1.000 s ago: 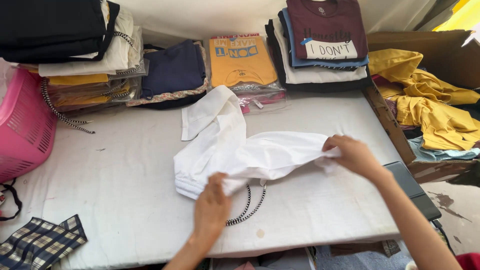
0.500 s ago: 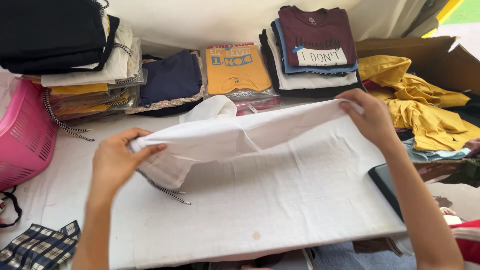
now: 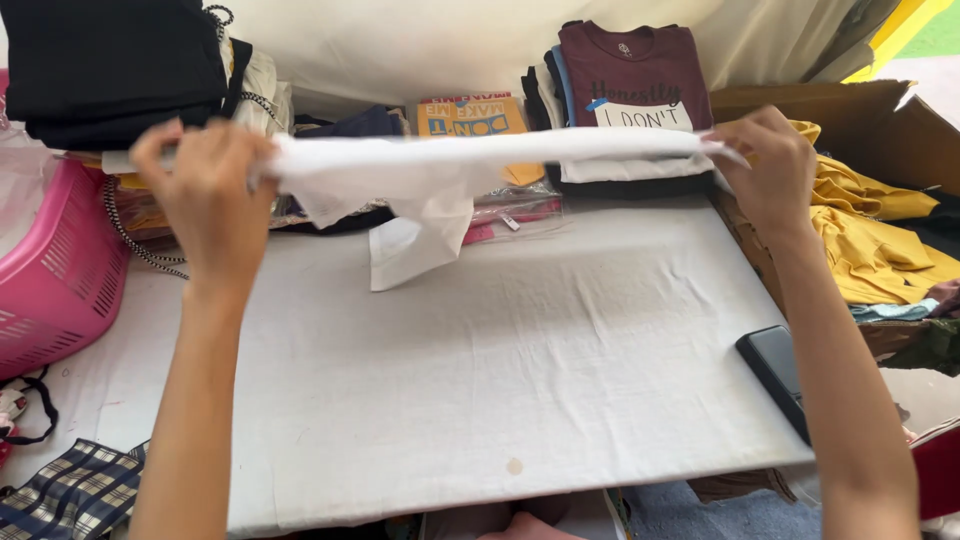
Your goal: The person folds three pairs of pants on a white surface. They first fold a pair of black pants, then a pair of white pants, and finally a pair of maroon pants. Each pair is folded neatly and placed on a stack to the left.
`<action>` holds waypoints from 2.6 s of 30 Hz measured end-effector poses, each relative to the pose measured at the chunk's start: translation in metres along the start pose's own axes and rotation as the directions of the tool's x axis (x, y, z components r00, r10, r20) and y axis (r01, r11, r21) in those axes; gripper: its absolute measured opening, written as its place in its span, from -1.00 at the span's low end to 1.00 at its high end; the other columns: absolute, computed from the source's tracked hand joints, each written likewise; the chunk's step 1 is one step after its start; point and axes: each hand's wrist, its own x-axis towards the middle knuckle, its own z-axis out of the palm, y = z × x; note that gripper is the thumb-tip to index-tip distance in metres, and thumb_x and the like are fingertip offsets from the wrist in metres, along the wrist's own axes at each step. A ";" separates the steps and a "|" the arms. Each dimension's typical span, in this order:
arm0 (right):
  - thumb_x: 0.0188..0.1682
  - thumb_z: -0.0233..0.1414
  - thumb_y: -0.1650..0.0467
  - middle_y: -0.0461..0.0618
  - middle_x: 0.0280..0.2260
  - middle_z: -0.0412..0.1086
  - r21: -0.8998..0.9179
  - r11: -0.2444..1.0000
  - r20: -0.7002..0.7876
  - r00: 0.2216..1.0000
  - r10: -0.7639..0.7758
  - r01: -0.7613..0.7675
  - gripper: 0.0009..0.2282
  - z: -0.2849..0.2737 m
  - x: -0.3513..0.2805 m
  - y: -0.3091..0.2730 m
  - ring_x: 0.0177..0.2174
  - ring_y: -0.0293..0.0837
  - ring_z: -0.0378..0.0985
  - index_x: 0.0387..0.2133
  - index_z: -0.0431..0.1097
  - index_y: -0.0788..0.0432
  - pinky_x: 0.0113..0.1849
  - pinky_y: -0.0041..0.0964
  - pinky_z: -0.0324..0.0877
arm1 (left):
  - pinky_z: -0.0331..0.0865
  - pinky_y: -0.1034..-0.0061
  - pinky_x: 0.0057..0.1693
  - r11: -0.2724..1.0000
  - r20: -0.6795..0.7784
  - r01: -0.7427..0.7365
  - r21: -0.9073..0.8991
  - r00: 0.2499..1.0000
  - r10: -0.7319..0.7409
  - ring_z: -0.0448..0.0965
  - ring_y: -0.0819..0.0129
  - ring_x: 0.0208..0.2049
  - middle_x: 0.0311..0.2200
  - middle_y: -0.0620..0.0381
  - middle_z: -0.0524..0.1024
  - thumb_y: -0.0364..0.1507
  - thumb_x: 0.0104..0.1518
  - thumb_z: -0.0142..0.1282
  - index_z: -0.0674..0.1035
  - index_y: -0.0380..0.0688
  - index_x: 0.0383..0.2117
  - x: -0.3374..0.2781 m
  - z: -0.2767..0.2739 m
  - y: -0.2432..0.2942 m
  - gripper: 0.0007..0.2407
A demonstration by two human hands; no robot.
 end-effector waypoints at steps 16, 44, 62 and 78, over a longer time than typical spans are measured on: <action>-0.08 0.14 0.38 -0.26 0.17 0.31 -0.159 0.980 0.851 0.486 0.197 -0.117 -0.57 0.017 -0.157 -0.060 0.18 -0.23 0.29 0.12 0.36 -0.10 0.26 -0.24 0.14 | 0.24 0.34 0.24 0.954 0.707 -0.207 -0.215 0.641 0.298 0.53 0.40 0.01 -0.01 0.27 0.57 -0.57 0.05 0.10 0.60 -0.01 -0.05 -0.257 -0.033 0.038 -0.69; 0.04 0.06 0.09 0.13 0.07 0.37 -0.303 0.747 0.472 0.588 0.657 -0.591 -0.51 0.111 -0.144 -0.031 0.05 0.07 0.39 0.17 0.35 0.03 0.01 0.01 0.35 | 0.01 0.19 0.41 0.845 0.493 0.036 -0.534 0.824 0.277 0.21 0.23 0.37 0.30 0.16 0.35 -0.24 0.35 -0.12 0.46 -0.01 0.22 -0.161 0.069 0.191 -0.64; 0.11 -0.17 0.07 0.06 0.44 -0.25 0.230 0.973 0.671 0.718 -0.183 0.033 -0.32 0.133 -0.142 -0.177 0.40 0.00 -0.30 0.41 -0.21 0.13 0.31 0.11 -0.39 | -0.63 -0.16 0.40 0.925 0.687 0.214 -0.314 0.724 0.065 -0.26 0.15 0.47 0.41 0.10 0.06 0.28 0.03 -0.17 0.25 0.10 0.35 -0.187 0.128 0.200 -0.21; 0.08 -0.47 -0.09 -0.02 0.44 -0.32 -0.103 0.993 0.621 0.777 0.103 -0.049 -0.27 0.145 -0.181 -0.068 0.39 -0.02 -0.43 0.41 -0.29 0.08 0.29 0.13 -0.39 | -0.50 -0.14 0.39 0.943 0.732 0.200 -0.265 0.679 0.062 -0.19 0.08 0.44 0.40 0.07 0.03 0.23 0.10 -0.20 0.25 0.19 0.34 -0.178 0.115 0.188 -0.30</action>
